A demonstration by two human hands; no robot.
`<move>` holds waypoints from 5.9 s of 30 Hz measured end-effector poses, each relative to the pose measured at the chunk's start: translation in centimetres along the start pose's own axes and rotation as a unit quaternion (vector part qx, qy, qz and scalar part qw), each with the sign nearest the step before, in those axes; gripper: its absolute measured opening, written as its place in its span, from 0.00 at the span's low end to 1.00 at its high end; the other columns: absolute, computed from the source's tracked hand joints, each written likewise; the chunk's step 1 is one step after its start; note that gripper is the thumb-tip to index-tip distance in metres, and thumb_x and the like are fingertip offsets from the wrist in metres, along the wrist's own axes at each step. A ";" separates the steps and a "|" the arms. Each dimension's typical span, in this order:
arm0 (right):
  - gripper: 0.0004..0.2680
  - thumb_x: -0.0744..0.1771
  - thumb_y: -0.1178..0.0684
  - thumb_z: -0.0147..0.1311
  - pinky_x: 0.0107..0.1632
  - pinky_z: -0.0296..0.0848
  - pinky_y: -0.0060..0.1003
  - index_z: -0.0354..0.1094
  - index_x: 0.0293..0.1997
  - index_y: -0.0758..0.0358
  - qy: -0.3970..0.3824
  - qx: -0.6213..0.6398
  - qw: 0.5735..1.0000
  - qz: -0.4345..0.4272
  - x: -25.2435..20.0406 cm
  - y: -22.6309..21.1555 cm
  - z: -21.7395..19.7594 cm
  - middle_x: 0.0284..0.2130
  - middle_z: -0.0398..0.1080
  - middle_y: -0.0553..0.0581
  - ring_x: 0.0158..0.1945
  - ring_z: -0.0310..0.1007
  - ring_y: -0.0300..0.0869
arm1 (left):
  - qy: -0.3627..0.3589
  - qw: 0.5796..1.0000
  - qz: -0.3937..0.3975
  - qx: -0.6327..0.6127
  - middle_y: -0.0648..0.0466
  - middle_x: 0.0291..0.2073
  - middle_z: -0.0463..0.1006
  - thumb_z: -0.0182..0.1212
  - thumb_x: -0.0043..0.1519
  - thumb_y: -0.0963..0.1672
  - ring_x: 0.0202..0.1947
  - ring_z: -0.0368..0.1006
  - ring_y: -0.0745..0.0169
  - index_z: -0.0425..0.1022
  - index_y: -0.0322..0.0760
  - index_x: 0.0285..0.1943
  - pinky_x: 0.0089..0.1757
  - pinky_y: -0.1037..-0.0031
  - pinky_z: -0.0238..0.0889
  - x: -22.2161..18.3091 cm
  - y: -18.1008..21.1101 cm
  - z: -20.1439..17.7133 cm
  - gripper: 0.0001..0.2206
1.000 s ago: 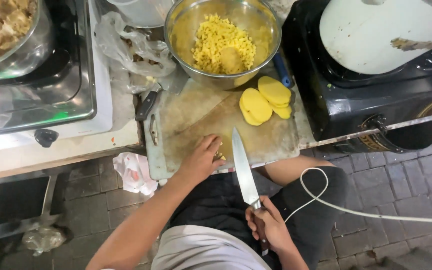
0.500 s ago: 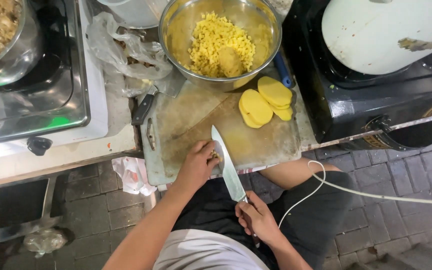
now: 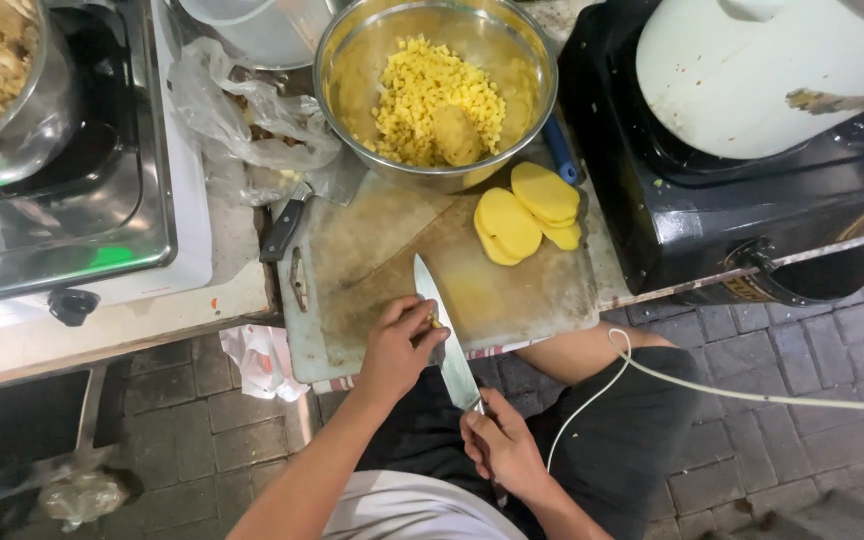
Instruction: Dicing peeled potato slices into small cubes on a wooden cutting board using a kitchen knife.
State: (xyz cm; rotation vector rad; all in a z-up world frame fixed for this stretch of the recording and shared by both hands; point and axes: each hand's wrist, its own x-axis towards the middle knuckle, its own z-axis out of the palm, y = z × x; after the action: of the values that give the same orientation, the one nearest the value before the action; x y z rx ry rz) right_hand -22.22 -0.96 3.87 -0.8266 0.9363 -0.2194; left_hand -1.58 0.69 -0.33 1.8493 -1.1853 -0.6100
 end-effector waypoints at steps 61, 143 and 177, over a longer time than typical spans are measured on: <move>0.10 0.60 0.64 0.58 0.29 0.60 0.34 0.64 0.41 0.73 0.210 0.261 0.928 -0.160 0.1 5.7 -6.6 0.22 0.69 0.68 0.20 0.62 0.45 | -0.416 0.790 0.146 0.427 0.43 0.58 0.69 0.71 0.53 0.54 0.57 0.66 0.42 0.56 0.43 0.69 0.52 0.58 0.66 24.7 15.0 6.3 0.37; 0.09 0.63 0.65 0.54 0.21 0.53 0.33 0.61 0.45 0.74 0.162 0.298 0.918 -0.208 1.6 7.2 -7.8 0.22 0.61 0.62 0.14 0.55 0.42 | -0.254 0.934 0.122 0.218 0.43 0.59 0.65 0.52 0.63 0.43 0.42 0.74 0.30 0.54 0.40 0.64 0.38 0.47 0.68 16.2 14.9 -0.5 0.21; 0.24 0.67 0.49 0.45 0.40 0.70 0.39 0.45 0.73 0.39 0.061 -0.482 0.872 -0.063 -2.1 -2.8 -3.9 0.47 0.72 0.56 0.41 0.75 0.52 | -0.107 0.947 0.186 0.239 0.41 0.61 0.59 0.70 0.52 0.57 0.63 0.54 0.41 0.57 0.27 0.64 0.57 0.55 0.57 3.5 2.1 -1.9 0.41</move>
State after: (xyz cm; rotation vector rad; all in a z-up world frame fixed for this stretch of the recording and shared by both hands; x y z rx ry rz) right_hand -25.99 -3.86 5.90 -1.8177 1.1107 0.1150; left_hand 0.29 -2.12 2.60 1.8977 -1.9075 -0.3276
